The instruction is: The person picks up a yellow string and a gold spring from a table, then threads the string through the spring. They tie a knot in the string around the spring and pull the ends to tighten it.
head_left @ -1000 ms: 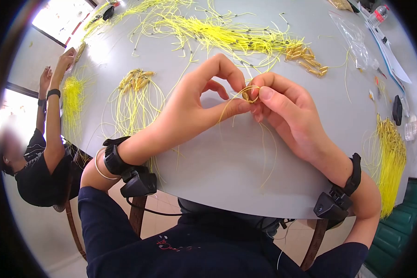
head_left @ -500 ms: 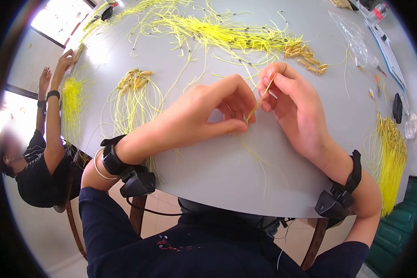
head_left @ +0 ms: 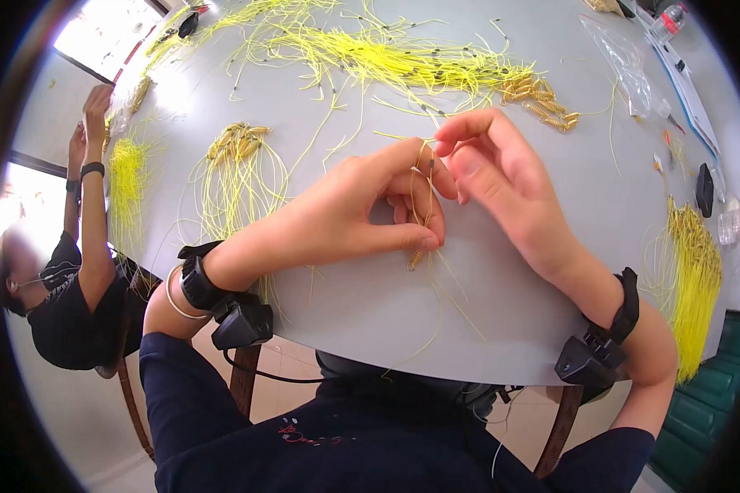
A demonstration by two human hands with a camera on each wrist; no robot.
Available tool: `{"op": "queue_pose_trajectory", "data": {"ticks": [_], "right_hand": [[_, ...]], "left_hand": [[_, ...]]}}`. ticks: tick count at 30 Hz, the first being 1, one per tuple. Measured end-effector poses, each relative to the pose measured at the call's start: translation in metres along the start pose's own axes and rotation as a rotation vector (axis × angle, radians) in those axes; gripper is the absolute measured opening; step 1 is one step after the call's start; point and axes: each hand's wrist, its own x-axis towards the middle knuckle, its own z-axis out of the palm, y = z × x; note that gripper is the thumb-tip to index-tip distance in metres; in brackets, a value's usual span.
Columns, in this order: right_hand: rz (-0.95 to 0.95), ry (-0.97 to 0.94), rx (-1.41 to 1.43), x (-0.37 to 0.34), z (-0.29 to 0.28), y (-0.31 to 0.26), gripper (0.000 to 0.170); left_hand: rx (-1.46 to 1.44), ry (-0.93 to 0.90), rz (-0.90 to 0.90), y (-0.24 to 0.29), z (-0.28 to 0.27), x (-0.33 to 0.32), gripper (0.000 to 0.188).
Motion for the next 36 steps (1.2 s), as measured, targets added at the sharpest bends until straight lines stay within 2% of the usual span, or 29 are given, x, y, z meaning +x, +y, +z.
{"op": "queue_pose_trajectory", "data": {"ticks": [1, 3, 4, 11, 14, 18, 20, 23, 25, 27, 30, 32, 36], "right_hand": [[0.000, 0.000, 0.000, 0.000, 0.001, 0.001, 0.021], [-0.069, -0.093, -0.249, 0.000, 0.002, 0.003, 0.025], [-0.084, -0.062, -0.230, 0.000, 0.004, 0.003, 0.022], [-0.104, 0.049, -0.331, 0.003, -0.004, -0.001, 0.011], [-0.166, 0.188, 0.031, 0.005, -0.005, 0.008, 0.013], [-0.173, 0.137, 0.124, 0.006, -0.008, 0.012, 0.013], [-0.061, 0.158, 0.248, 0.002, -0.007, 0.008, 0.018], [-0.070, 0.169, 0.187, 0.003, -0.007, 0.005, 0.023], [-0.059, 0.153, 0.157, 0.002, -0.006, 0.003, 0.024], [-0.048, 0.136, 0.133, 0.002, -0.006, 0.001, 0.025], [-0.035, 0.116, 0.158, 0.001, -0.005, -0.003, 0.025], [0.072, 0.124, 0.252, -0.001, -0.002, -0.008, 0.024], [0.052, 0.084, 0.321, -0.003, -0.006, -0.006, 0.024]], "left_hand": [[-0.020, 0.038, 0.008, -0.001, 0.001, 0.000, 0.030], [0.059, 0.008, 0.033, -0.001, -0.001, 0.001, 0.030], [0.140, -0.022, 0.061, 0.000, -0.001, 0.001, 0.030], [0.121, -0.064, 0.011, 0.004, -0.001, 0.003, 0.031], [0.047, -0.053, -0.006, 0.002, -0.002, 0.003, 0.029], [0.055, -0.060, -0.015, 0.005, -0.003, 0.002, 0.028], [0.064, -0.069, -0.020, 0.005, -0.005, 0.001, 0.028], [0.113, -0.050, 0.027, 0.002, -0.016, -0.001, 0.025], [0.286, -0.017, 0.081, 0.002, -0.029, -0.002, 0.020], [0.301, 0.021, 0.060, 0.009, -0.034, -0.002, 0.016], [0.288, -0.049, 0.091, 0.009, -0.048, -0.004, 0.013], [0.307, -0.082, 0.048, 0.011, -0.055, -0.005, 0.013], [0.334, -0.152, -0.005, 0.016, -0.063, -0.009, 0.013]]}}
